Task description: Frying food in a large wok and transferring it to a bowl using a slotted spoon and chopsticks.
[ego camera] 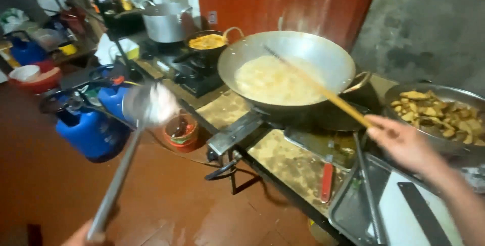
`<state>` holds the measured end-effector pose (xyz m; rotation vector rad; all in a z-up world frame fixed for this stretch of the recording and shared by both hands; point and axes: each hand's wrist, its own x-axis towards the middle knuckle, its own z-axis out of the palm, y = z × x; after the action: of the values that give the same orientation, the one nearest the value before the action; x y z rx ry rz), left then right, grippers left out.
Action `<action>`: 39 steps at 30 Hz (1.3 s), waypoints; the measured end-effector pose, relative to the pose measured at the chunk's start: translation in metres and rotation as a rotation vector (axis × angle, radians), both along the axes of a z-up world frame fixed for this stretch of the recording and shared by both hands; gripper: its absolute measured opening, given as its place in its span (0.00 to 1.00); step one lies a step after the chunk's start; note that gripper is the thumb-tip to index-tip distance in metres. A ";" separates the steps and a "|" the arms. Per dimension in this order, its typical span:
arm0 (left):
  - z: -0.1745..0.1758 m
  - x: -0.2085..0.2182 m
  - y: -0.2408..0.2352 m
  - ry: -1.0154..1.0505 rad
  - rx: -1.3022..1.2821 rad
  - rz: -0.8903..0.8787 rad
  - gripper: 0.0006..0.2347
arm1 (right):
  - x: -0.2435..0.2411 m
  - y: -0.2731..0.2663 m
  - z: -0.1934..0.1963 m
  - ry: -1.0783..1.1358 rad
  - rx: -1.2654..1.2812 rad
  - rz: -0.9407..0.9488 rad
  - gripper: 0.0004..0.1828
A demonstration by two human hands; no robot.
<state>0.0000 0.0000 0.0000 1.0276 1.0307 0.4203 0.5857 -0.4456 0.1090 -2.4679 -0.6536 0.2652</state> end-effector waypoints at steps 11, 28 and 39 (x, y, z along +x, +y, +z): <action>0.181 0.329 -0.108 -0.062 -0.127 -0.261 0.02 | 0.167 -0.027 0.032 -0.273 -0.093 -0.046 0.28; 0.174 0.363 -0.067 0.017 -0.026 -0.607 0.10 | 0.104 0.003 0.053 -0.214 -0.710 -0.120 0.27; 0.169 0.301 -0.041 0.225 0.099 -0.613 0.29 | 0.055 0.054 0.080 -0.363 -0.707 -0.041 0.28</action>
<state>0.3009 -0.0409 0.1686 1.4372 0.8407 -0.1513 0.6406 -0.3919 0.1894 -3.2519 -0.7469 0.0232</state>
